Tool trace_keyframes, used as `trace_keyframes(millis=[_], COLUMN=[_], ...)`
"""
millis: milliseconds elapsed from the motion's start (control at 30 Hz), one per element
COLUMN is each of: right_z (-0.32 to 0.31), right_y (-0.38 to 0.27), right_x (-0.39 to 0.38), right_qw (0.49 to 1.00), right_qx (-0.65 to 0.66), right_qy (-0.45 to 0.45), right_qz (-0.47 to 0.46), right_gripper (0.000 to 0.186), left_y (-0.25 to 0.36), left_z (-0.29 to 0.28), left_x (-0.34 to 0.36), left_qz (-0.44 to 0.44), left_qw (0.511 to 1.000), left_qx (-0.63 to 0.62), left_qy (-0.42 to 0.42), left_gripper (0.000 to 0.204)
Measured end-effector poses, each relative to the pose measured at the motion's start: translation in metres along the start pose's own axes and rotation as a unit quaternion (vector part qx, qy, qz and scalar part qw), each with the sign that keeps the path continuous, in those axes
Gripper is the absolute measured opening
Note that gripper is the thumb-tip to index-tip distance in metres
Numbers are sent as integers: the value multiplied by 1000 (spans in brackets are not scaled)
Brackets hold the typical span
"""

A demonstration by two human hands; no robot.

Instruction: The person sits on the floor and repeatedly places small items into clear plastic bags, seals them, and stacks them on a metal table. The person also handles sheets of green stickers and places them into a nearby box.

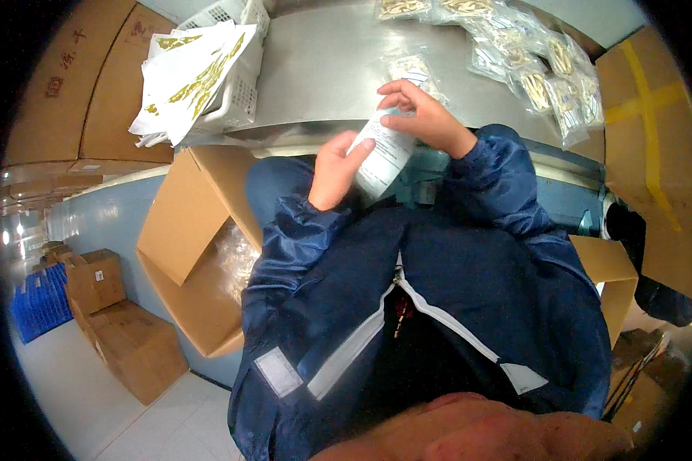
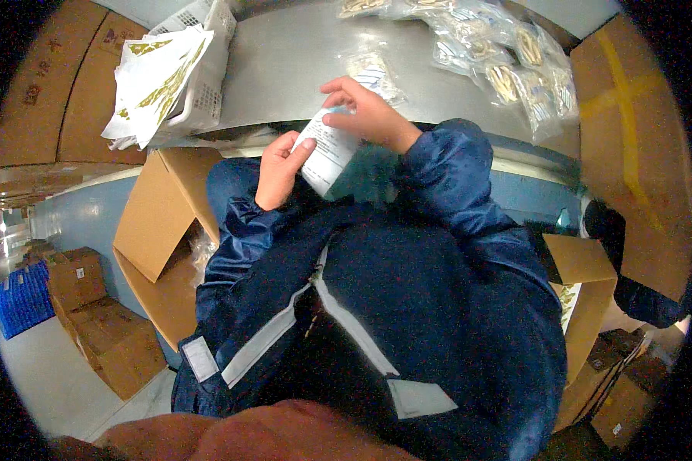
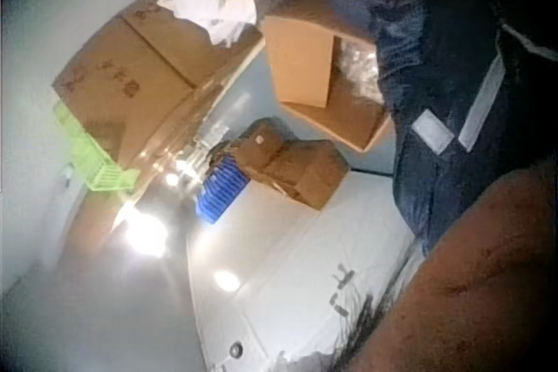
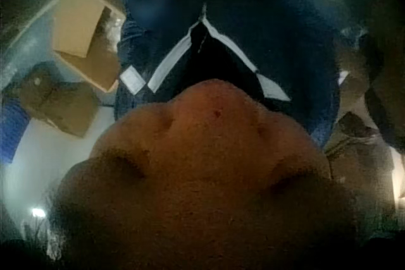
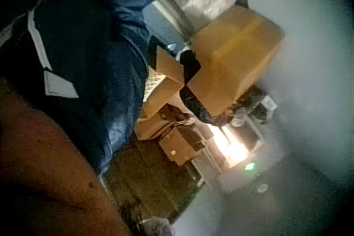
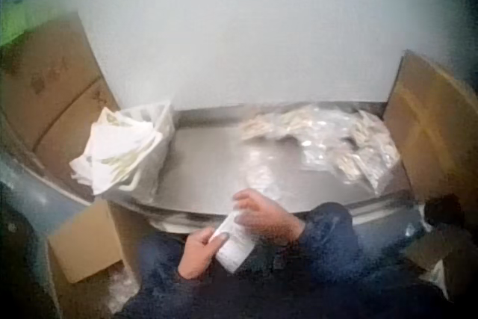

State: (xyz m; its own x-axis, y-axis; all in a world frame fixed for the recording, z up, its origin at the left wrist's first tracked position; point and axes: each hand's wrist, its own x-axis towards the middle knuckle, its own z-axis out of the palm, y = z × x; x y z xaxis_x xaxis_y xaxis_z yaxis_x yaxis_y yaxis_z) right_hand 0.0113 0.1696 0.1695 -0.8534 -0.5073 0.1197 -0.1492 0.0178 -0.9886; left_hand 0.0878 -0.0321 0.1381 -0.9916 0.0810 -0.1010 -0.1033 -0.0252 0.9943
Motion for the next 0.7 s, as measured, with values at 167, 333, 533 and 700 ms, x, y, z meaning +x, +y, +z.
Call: trace_keyframes(millis=[167, 333, 533, 700], right_z=[17, 15, -56, -86], right_y=[5, 7, 61, 39], right_x=[-23, -44, -42, -34], right_qw=[979, 996, 979, 907], right_qx=[-166, 22, 56, -291], right_qy=[41, 44, 190, 274], right_qz=[-112, 80, 53, -130], right_gripper=[40, 28, 20, 13], left_y=[9, -2, -17, 15], left_z=[20, 31, 22, 21], left_x=[3, 8, 20, 36], left_qz=[46, 46, 85, 63], left_qw=[998, 998, 983, 982], left_qx=[-1, -18, 143, 151], left_qy=[46, 37, 77, -99], left_gripper=[25, 32, 21, 27])
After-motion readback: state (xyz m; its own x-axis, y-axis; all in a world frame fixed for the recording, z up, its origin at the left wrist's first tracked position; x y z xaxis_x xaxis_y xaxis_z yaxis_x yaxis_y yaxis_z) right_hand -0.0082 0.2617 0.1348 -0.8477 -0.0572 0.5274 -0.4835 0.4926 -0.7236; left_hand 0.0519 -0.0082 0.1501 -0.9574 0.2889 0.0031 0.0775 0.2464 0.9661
